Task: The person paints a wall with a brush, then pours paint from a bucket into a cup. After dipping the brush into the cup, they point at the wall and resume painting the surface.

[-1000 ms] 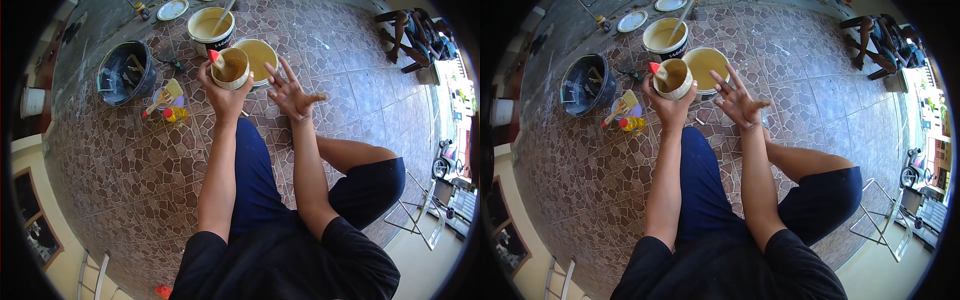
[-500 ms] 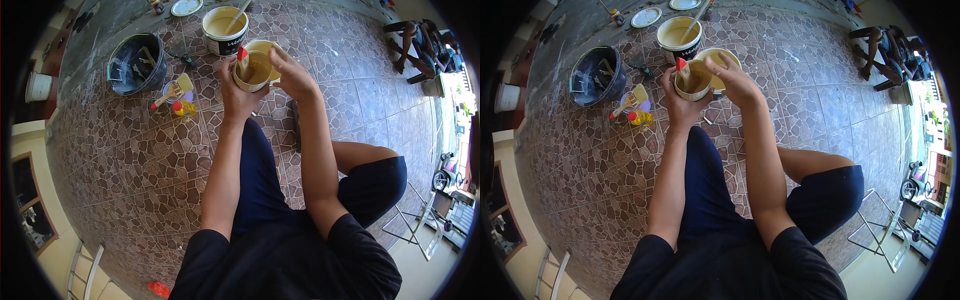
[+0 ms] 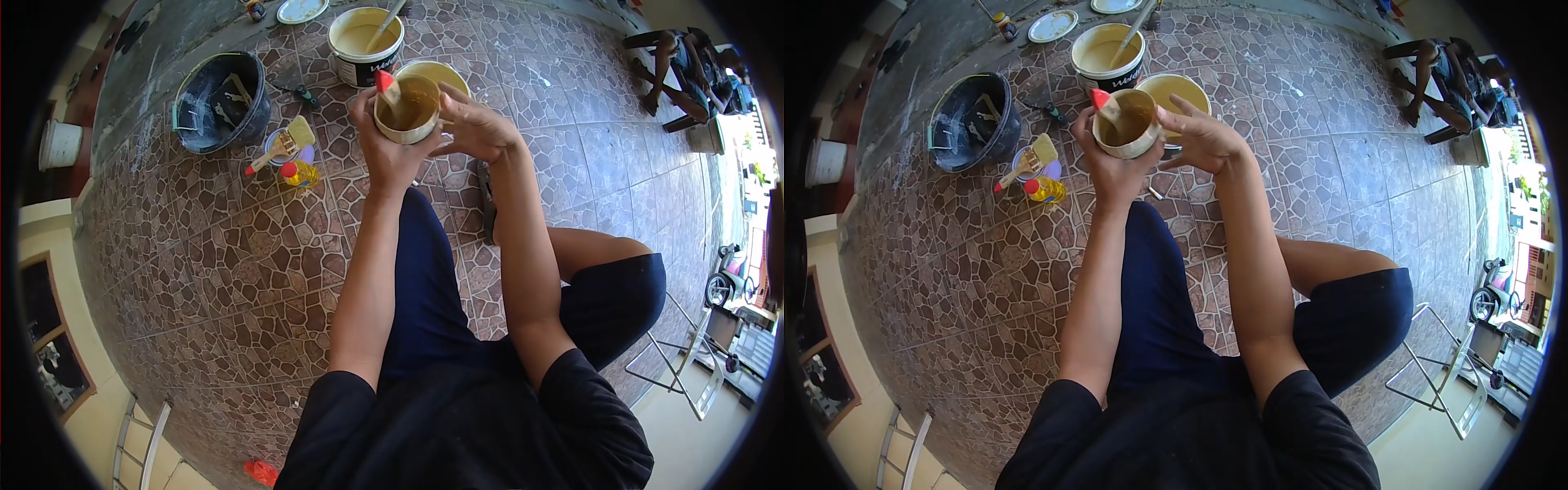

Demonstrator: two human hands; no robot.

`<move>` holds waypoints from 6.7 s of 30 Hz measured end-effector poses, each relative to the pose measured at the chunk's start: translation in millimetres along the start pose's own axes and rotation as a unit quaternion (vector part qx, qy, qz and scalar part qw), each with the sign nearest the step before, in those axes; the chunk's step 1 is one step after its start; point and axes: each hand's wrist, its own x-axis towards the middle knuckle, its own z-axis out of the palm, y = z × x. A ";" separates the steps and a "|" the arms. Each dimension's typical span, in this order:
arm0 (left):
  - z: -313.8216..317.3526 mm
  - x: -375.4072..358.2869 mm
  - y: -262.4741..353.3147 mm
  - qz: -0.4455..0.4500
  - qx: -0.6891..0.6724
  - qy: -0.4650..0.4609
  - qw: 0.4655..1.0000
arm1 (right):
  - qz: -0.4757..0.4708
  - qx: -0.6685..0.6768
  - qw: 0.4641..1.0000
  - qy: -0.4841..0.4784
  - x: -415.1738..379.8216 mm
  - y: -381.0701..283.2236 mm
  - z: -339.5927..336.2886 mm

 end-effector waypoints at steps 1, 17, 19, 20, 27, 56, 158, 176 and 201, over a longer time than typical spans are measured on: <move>-1.1 -0.5 -0.7 0.000 0.000 0.000 1.000 | 0.008 0.007 1.000 0.020 -0.7 4.8 -5.5; -5.5 1.5 -5.0 -0.052 -0.047 0.000 0.998 | -0.280 -0.363 0.869 0.189 -9.4 -4.0 9.8; -7.1 -0.3 -6.3 -0.034 -0.038 -0.007 0.999 | -0.324 -0.467 0.803 0.180 -7.5 -11.6 7.3; -7.7 -0.9 -8.6 -0.020 -0.014 -0.014 1.000 | -0.322 -0.467 0.803 0.181 -6.7 -14.2 8.9; -2.8 -0.8 -10.8 -0.011 -0.047 -0.033 0.998 | -0.258 -0.441 0.850 0.128 -16.9 -31.2 28.0; 3.1 -4.3 -4.6 0.024 0.024 -0.025 0.999 | 0.023 0.164 0.986 -0.020 1.0 -4.4 5.5; -107.3 -15.5 28.5 -0.060 0.063 0.067 0.994 | 0.015 0.471 0.877 -0.091 67.8 94.9 70.8; -186.8 -151.8 -131.6 -0.540 0.515 -0.093 0.660 | 0.101 0.422 0.876 -0.211 121.7 83.7 82.5; -195.7 -157.9 -170.5 -0.584 0.495 -0.181 0.617 | 0.180 0.373 0.894 -0.169 235.0 88.4 88.0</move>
